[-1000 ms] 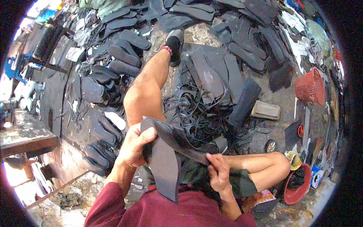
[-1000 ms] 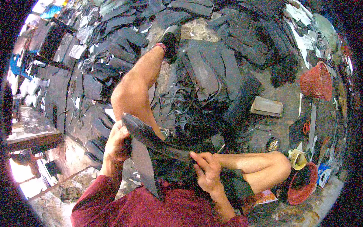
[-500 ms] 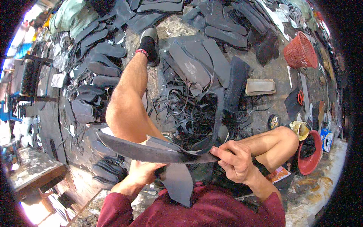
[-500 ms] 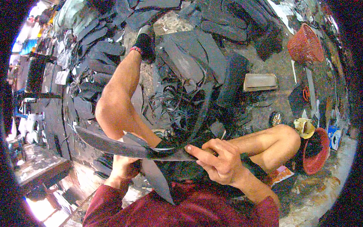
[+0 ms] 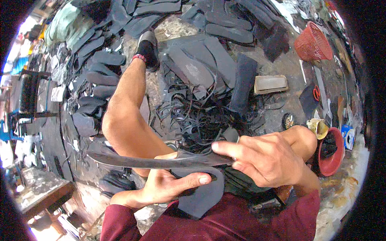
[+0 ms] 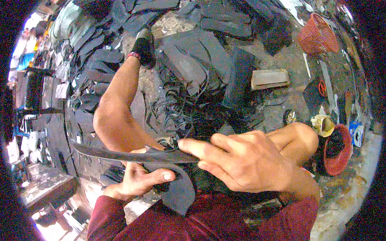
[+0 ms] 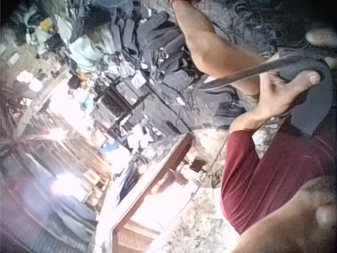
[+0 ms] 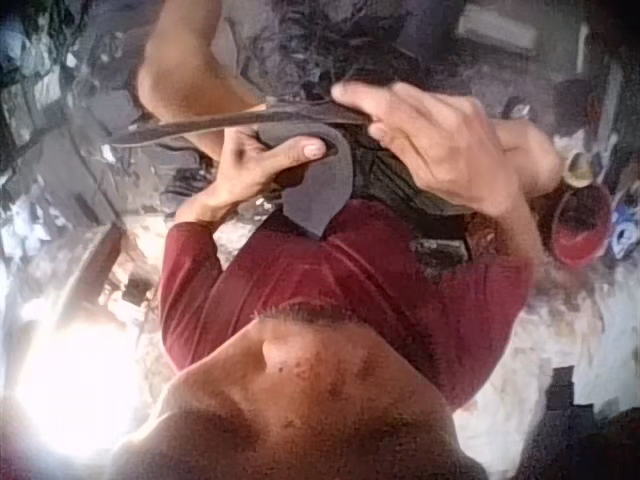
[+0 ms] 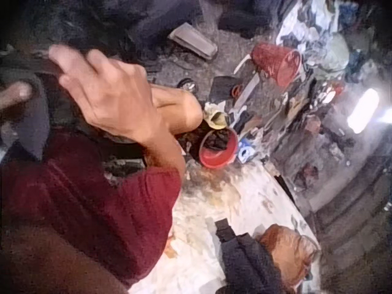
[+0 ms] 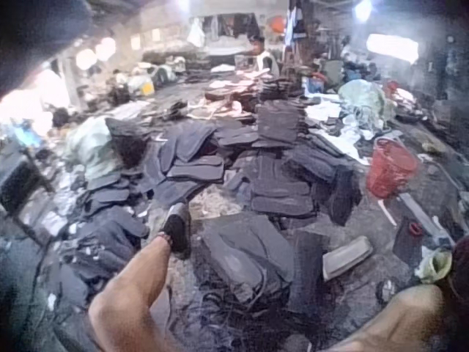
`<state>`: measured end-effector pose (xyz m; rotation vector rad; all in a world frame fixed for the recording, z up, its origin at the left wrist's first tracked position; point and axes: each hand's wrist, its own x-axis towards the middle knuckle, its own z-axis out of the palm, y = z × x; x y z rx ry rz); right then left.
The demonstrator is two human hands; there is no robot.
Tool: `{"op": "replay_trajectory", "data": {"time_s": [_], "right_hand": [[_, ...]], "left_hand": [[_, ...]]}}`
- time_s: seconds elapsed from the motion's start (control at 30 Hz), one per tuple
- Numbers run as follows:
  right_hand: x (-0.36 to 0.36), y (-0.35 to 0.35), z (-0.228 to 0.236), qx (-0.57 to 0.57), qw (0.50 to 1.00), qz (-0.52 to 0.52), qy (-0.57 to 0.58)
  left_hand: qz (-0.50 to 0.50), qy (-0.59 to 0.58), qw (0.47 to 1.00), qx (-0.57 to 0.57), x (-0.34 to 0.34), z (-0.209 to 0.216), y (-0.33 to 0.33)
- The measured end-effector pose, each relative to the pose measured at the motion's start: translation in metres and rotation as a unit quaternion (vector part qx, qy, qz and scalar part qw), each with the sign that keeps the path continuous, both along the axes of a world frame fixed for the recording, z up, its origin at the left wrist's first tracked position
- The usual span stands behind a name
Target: The person sits on the floor and uses a curved knife to trim and cut black rubber shoe soles. They repeatedly pick up soles, cut along the edges, and place the trimmed pieces aside.
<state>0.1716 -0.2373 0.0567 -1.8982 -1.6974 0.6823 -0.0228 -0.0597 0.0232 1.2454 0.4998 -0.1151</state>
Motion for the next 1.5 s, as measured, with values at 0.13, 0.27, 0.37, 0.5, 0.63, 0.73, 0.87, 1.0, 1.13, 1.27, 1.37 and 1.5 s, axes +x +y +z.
{"op": "replay_trajectory", "data": {"time_s": [0.13, 0.27, 0.37, 0.5, 0.63, 0.73, 0.87, 1.0, 1.13, 1.27, 1.37, 1.5], "right_hand": [[0.008, 0.013, -0.004, 0.031, 0.999, -0.014, 0.034], [0.015, 0.015, 0.006, -0.017, 0.999, 0.041, -0.023], [0.016, -0.003, -0.004, 0.014, 0.998, 0.007, 0.056], [0.018, -0.031, -0.014, 0.02, 0.921, -0.184, 0.344], [-0.029, -0.01, -0.033, 0.171, 0.887, -0.357, 0.239], [-0.053, 0.016, -0.053, 0.287, 0.856, -0.401, 0.157], [-0.071, -0.003, -0.115, 0.317, 0.867, -0.385, -0.02], [-0.088, -0.045, -0.142, 0.244, 0.896, -0.369, -0.045], [-0.073, -0.044, -0.081, 0.15, 0.924, -0.349, 0.054], [-0.057, -0.032, -0.064, 0.073, 0.939, -0.325, 0.091], [-0.05, -0.018, -0.079, 0.125, 0.886, -0.398, 0.202], [-0.048, 0.003, -0.069, 0.11, 0.714, -0.392, 0.57]], "left_hand": [[-0.009, 0.042, 0.998, -0.053, 0.008, 0.001, -0.008], [-0.003, 0.001, 0.999, -0.041, 0.016, -0.001, -0.021], [-0.073, -0.037, 0.997, -0.008, 0.016, -0.008, -0.021], [-0.079, -0.024, 0.98, -0.181, 0.018, -0.037, 0.0], [0.152, -0.379, 0.901, -0.143, 0.057, -0.042, -0.054], [0.433, -0.115, 0.853, -0.267, 0.087, -0.014, -0.046], [0.453, -0.116, 0.83, -0.306, 0.087, 0.009, -0.04], [0.464, -0.065, 0.836, -0.285, 0.071, -0.006, -0.034], [0.456, -0.053, 0.856, -0.237, 0.041, -0.048, -0.037], [0.414, -0.051, 0.883, -0.215, 0.02, -0.072, -0.048], [0.32, -0.172, 0.924, -0.118, 0.012, -0.086, -0.047], [0.077, -0.425, 0.852, 0.297, 0.024, -0.093, 0.012]]}}
